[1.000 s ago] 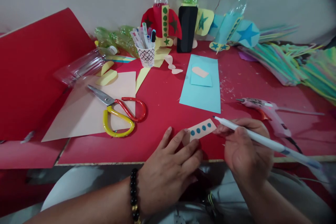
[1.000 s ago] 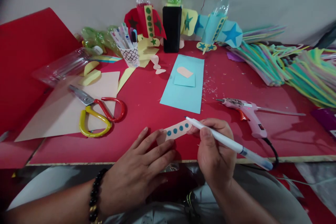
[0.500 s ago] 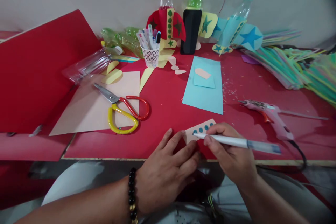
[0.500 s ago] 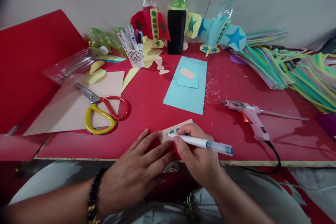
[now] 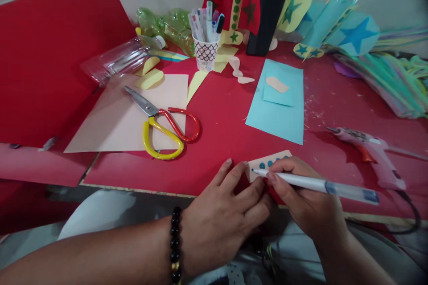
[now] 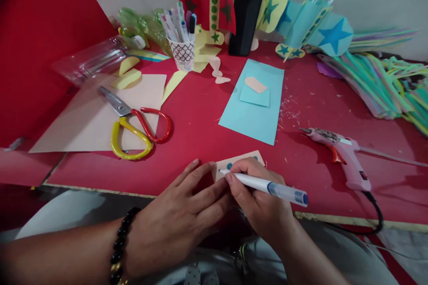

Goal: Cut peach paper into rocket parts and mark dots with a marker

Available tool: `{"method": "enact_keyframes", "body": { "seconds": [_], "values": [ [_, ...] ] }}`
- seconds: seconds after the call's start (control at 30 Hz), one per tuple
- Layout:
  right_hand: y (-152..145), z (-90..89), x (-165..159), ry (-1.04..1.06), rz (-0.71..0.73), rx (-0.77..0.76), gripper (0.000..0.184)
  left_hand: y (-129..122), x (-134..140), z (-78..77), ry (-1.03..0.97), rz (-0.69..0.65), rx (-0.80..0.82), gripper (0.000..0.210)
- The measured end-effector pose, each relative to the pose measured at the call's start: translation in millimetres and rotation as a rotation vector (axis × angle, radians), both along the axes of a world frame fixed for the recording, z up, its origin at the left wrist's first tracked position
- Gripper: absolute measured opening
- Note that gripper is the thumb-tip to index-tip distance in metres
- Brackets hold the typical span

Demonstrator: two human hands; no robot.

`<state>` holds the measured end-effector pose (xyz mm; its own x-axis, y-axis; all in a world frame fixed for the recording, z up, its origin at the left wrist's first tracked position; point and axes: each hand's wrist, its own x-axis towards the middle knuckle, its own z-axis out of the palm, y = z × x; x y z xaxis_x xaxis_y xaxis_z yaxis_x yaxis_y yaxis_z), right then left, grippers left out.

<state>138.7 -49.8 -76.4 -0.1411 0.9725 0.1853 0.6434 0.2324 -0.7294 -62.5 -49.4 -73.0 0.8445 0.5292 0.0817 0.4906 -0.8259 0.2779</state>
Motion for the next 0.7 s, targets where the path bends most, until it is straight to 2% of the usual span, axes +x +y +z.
{"method": "enact_keyframes", "body": {
  "seconds": [0.3,0.43,0.53,0.7],
  "values": [
    [1.8,1.2,-1.7,0.013,0.003,0.012,0.007,-1.2,-0.1,-0.4,0.008,-0.013,0.029,0.045],
    [2.5,1.5,-1.8,0.024,-0.043,0.023,0.006,-1.3,0.1,1.4,0.027,-0.019,0.01,0.046],
    [3.7,1.1,-2.0,0.024,0.004,0.001,0.007,-1.5,0.7,2.7,0.03,-0.02,0.005,0.047],
    [3.8,3.1,-2.4,0.02,-0.014,0.017,0.007,-1.9,0.4,3.5,0.038,-0.012,-0.011,0.046]
  ]
}}
